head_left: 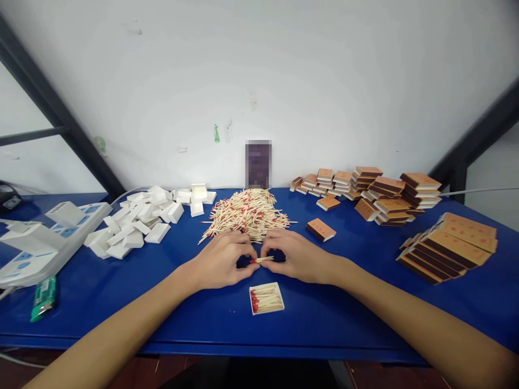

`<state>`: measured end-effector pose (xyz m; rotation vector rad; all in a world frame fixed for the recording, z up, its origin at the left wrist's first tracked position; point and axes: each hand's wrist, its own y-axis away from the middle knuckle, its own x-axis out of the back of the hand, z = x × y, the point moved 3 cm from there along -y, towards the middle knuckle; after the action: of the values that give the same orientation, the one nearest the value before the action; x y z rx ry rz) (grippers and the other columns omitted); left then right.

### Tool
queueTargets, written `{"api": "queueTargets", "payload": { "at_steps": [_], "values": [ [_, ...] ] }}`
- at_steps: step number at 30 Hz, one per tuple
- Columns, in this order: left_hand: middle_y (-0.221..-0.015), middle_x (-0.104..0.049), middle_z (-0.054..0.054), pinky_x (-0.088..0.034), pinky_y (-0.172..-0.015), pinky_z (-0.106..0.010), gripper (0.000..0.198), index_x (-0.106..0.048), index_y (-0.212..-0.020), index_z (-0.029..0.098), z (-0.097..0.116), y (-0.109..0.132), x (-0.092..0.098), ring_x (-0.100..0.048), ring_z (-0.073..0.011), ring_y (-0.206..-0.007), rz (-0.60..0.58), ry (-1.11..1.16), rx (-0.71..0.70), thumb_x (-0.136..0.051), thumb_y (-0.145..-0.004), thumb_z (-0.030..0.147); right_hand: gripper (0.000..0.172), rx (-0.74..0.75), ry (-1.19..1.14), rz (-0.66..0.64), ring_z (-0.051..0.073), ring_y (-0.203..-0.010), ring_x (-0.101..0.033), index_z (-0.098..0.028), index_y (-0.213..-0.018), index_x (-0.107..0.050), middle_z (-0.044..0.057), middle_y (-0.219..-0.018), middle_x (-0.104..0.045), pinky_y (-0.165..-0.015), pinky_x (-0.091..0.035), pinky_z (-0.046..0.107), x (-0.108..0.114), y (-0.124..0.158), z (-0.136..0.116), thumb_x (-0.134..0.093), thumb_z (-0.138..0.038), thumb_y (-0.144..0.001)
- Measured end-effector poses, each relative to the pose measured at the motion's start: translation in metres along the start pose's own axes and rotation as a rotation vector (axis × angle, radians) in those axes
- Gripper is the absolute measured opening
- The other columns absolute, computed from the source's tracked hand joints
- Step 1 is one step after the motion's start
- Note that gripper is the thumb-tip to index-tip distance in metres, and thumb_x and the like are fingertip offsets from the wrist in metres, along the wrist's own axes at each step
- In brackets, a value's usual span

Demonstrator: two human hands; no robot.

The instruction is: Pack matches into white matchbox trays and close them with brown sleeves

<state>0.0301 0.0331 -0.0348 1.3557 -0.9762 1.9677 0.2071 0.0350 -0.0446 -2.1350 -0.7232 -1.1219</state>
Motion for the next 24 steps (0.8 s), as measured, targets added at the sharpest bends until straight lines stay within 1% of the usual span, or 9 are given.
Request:
{"api": "queueTargets", "payload": {
  "at_steps": [2, 5, 7, 8, 10, 13, 15, 20, 24],
  "values": [
    [-0.078, -0.061, 0.000, -0.041, -0.074, -0.030, 0.011, -0.067, -0.086, 0.019, 0.000, 0.000, -0.001, -0.055, -0.0156, -0.076, 0.005, 0.019, 0.023, -0.060, -0.087, 0.028, 0.007, 0.027, 0.026, 0.017, 0.018, -0.087, -0.058, -0.019, -0.091, -0.067, 0.004, -0.088, -0.065, -0.080, -0.042, 0.032, -0.001, -0.001, -0.002, -0.063, -0.023, -0.088],
    [-0.077, -0.062, 0.000, -0.042, -0.074, -0.030, 0.010, -0.066, -0.082, 0.018, -0.001, -0.001, -0.001, -0.055, -0.0157, -0.075, 0.022, 0.039, 0.047, -0.060, -0.084, 0.026, 0.009, 0.072, 0.091, 0.041, 0.018, -0.087, -0.061, -0.020, -0.095, -0.069, 0.003, -0.087, -0.069, -0.093, -0.038, 0.039, -0.002, -0.002, -0.004, -0.061, -0.021, -0.089],
    [-0.076, -0.062, 0.000, -0.042, -0.073, -0.030, 0.008, -0.064, -0.080, 0.017, -0.002, -0.001, -0.002, -0.056, -0.0157, -0.075, 0.031, 0.045, 0.054, -0.060, -0.083, 0.024, 0.011, 0.115, 0.125, 0.039, 0.018, -0.085, -0.063, -0.018, -0.092, -0.069, 0.003, -0.085, -0.069, -0.097, -0.037, 0.042, -0.003, -0.002, -0.006, -0.058, -0.018, -0.091],
    [-0.076, -0.062, 0.000, -0.043, -0.073, -0.030, 0.007, -0.063, -0.079, 0.017, -0.002, -0.001, -0.002, -0.056, -0.0157, -0.074, 0.032, 0.048, 0.053, -0.060, -0.082, 0.023, 0.013, 0.137, 0.130, 0.032, 0.018, -0.084, -0.063, -0.017, -0.090, -0.069, 0.004, -0.085, -0.069, -0.095, -0.040, 0.040, -0.004, -0.002, -0.007, -0.056, -0.017, -0.092],
    [-0.076, -0.062, 0.000, -0.043, -0.071, -0.029, 0.006, -0.063, -0.079, 0.017, -0.003, -0.002, -0.001, -0.055, -0.0157, -0.074, 0.038, 0.054, 0.049, -0.060, -0.082, 0.022, 0.016, 0.164, 0.135, 0.015, 0.018, -0.085, -0.063, -0.016, -0.090, -0.069, 0.007, -0.086, -0.069, -0.088, -0.045, 0.036, -0.006, -0.002, -0.007, -0.053, -0.014, -0.092],
    [-0.076, -0.061, 0.000, -0.042, -0.069, -0.028, 0.005, -0.062, -0.080, 0.017, -0.004, -0.001, -0.001, -0.055, -0.0156, -0.074, 0.046, 0.050, 0.046, -0.060, -0.082, 0.021, 0.017, 0.164, 0.153, 0.007, 0.019, -0.086, -0.063, -0.015, -0.093, -0.068, 0.009, -0.090, -0.069, -0.079, -0.049, 0.032, -0.010, -0.001, -0.006, -0.051, -0.012, -0.092],
    [-0.076, -0.061, 0.000, -0.042, -0.071, -0.028, 0.004, -0.061, -0.080, 0.017, -0.004, -0.001, -0.001, -0.055, -0.0156, -0.074, 0.045, 0.036, 0.042, -0.060, -0.082, 0.021, 0.018, 0.163, 0.157, 0.023, 0.018, -0.083, -0.063, -0.016, -0.094, -0.068, 0.008, -0.089, -0.068, -0.076, -0.049, 0.030, -0.011, 0.000, -0.005, -0.051, -0.010, -0.090],
    [-0.079, -0.060, -0.001, -0.042, -0.073, -0.029, 0.010, -0.060, -0.080, 0.017, -0.004, 0.000, -0.001, -0.055, -0.0167, -0.076, 0.012, 0.011, 0.046, -0.060, -0.084, 0.026, 0.018, 0.171, 0.076, 0.116, 0.016, -0.078, -0.062, -0.017, -0.092, -0.066, 0.005, -0.086, -0.067, -0.070, -0.048, 0.026, -0.012, 0.000, -0.004, -0.053, -0.008, -0.085],
    [-0.079, -0.058, -0.001, -0.040, -0.069, -0.027, 0.007, -0.057, -0.079, 0.017, -0.003, 0.000, -0.001, -0.054, -0.0156, -0.075, 0.008, 0.009, 0.048, -0.058, -0.085, 0.020, 0.018, 0.186, 0.078, 0.142, 0.016, -0.077, -0.061, -0.017, -0.093, -0.067, 0.005, -0.085, -0.069, -0.070, -0.046, 0.028, -0.010, 0.000, -0.006, -0.054, -0.008, -0.084]
  ]
}}
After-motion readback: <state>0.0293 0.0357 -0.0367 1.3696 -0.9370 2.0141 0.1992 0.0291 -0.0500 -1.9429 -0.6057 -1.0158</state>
